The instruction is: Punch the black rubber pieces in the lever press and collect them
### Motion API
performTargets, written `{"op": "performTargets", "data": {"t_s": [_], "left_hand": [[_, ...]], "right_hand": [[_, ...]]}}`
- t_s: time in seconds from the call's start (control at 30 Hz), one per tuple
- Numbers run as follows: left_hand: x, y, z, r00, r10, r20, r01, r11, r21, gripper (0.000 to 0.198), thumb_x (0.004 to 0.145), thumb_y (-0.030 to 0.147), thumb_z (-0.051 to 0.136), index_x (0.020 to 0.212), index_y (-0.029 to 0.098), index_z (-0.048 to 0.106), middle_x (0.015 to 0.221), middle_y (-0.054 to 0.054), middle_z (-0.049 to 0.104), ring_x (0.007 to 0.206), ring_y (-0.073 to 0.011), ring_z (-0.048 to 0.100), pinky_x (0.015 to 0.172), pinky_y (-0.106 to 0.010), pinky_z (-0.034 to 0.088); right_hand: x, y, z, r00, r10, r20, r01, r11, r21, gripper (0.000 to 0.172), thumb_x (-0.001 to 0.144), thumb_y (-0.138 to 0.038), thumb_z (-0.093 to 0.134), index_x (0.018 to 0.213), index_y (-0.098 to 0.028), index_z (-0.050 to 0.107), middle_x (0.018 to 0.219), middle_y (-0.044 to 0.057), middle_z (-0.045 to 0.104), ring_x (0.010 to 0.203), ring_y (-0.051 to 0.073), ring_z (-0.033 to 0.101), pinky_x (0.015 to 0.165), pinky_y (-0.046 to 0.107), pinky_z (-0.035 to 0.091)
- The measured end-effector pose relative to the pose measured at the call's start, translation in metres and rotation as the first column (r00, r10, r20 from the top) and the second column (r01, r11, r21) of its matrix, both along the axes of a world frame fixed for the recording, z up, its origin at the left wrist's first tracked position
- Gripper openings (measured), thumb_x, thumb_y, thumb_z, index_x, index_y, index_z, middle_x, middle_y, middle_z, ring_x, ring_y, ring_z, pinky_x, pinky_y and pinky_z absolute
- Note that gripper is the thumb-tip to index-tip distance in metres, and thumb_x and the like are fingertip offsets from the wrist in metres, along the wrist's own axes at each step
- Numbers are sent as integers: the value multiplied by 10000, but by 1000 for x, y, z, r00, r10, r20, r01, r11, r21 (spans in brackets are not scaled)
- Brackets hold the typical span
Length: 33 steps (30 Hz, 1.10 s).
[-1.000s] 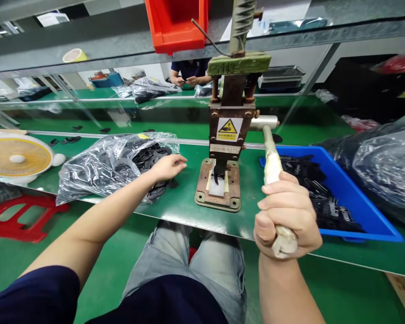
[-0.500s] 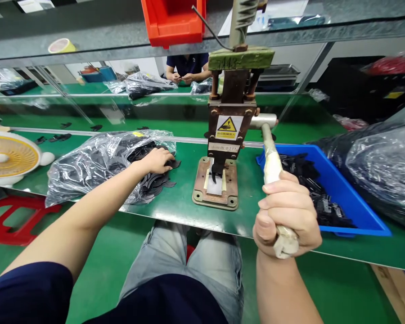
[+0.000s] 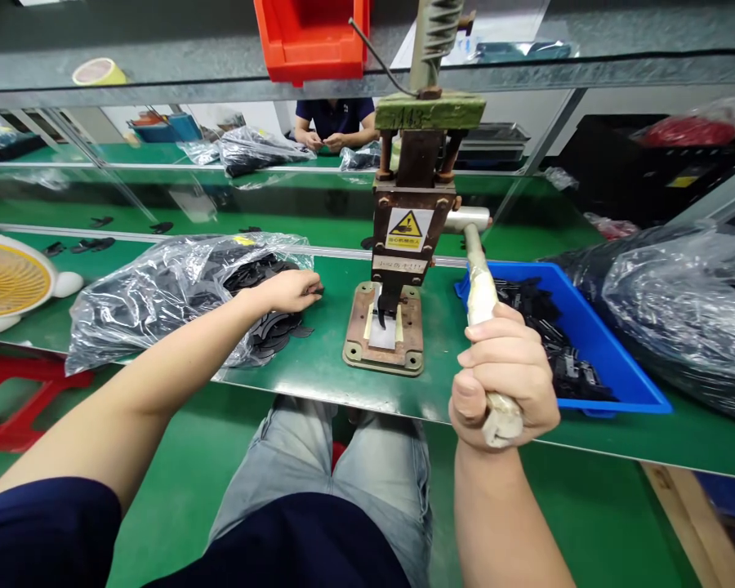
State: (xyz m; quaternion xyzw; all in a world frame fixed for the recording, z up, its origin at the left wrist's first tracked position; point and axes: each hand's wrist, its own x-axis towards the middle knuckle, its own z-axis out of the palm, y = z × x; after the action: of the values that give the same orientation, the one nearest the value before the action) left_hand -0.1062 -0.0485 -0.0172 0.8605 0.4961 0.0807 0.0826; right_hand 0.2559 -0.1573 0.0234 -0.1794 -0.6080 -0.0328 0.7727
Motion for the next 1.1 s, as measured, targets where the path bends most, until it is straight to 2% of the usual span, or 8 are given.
{"op": "performTargets", "data": {"t_s": [0.1,0.17,0.23,0.37,0.53,0.7,0.87,1.1], "left_hand": [[16,-6,-2,935,147,323,-107,985,-137,195,914,328,656,818,223,523,864,-61,730,863,-233,707,725,-308,474],[29,-12,-4,802,263,537,-92,942,-323,252,934,383,664,822,220,507,819,-56,736,819,-212,721,692,-287,491],[44,-18,-8,641,367,674,1,878,-478,336,938,448,683,802,214,484,730,-39,709,721,-183,713,656,-272,505],[70,-29,-16,394,487,779,157,800,-579,423,881,490,781,775,181,512,641,15,634,576,-107,637,624,-248,535],[96,-34,-25,222,602,767,155,755,-637,441,736,269,937,910,165,546,677,28,676,568,-114,665,589,-250,572],[109,-31,-29,237,638,733,151,721,-677,366,787,305,907,851,132,591,694,6,688,581,-97,677,620,-257,628],[111,-25,-33,370,581,726,75,760,-646,349,831,348,868,784,140,592,617,-4,669,503,-94,646,456,-169,516],[114,-20,-29,470,574,671,36,747,-664,314,851,307,852,817,150,582,624,-5,675,513,-105,662,460,-168,514]], "right_hand": [[-2,0,1,1000,3,-11,-3,1000,5,417,784,-413,758,589,-212,449,587,-49,536,694,155,644,927,538,570],[-3,0,1,1000,1,-12,-1,1000,9,423,774,-409,766,585,-210,443,582,-43,525,686,161,640,924,544,569],[-3,-1,2,1000,-6,-13,6,1000,8,421,765,-418,768,588,-215,445,579,-44,517,683,169,637,921,559,570],[-1,-1,1,999,-33,11,33,999,-15,384,777,-446,755,614,-231,481,584,-56,518,693,167,638,936,563,571],[0,-3,0,999,-38,25,38,999,-23,335,798,-423,735,639,-233,509,605,-48,531,715,160,645,942,541,567],[-1,-3,1,999,-38,25,38,999,-9,339,797,-432,725,635,-234,503,604,-48,526,711,161,645,939,545,572],[-1,-4,2,999,-22,40,22,1000,-21,354,812,-433,731,641,-224,503,619,-48,536,733,159,651,948,548,572],[-2,-8,4,999,3,50,-3,1000,-10,368,851,-411,740,674,-199,497,658,-48,545,780,146,664,968,523,557]]}}
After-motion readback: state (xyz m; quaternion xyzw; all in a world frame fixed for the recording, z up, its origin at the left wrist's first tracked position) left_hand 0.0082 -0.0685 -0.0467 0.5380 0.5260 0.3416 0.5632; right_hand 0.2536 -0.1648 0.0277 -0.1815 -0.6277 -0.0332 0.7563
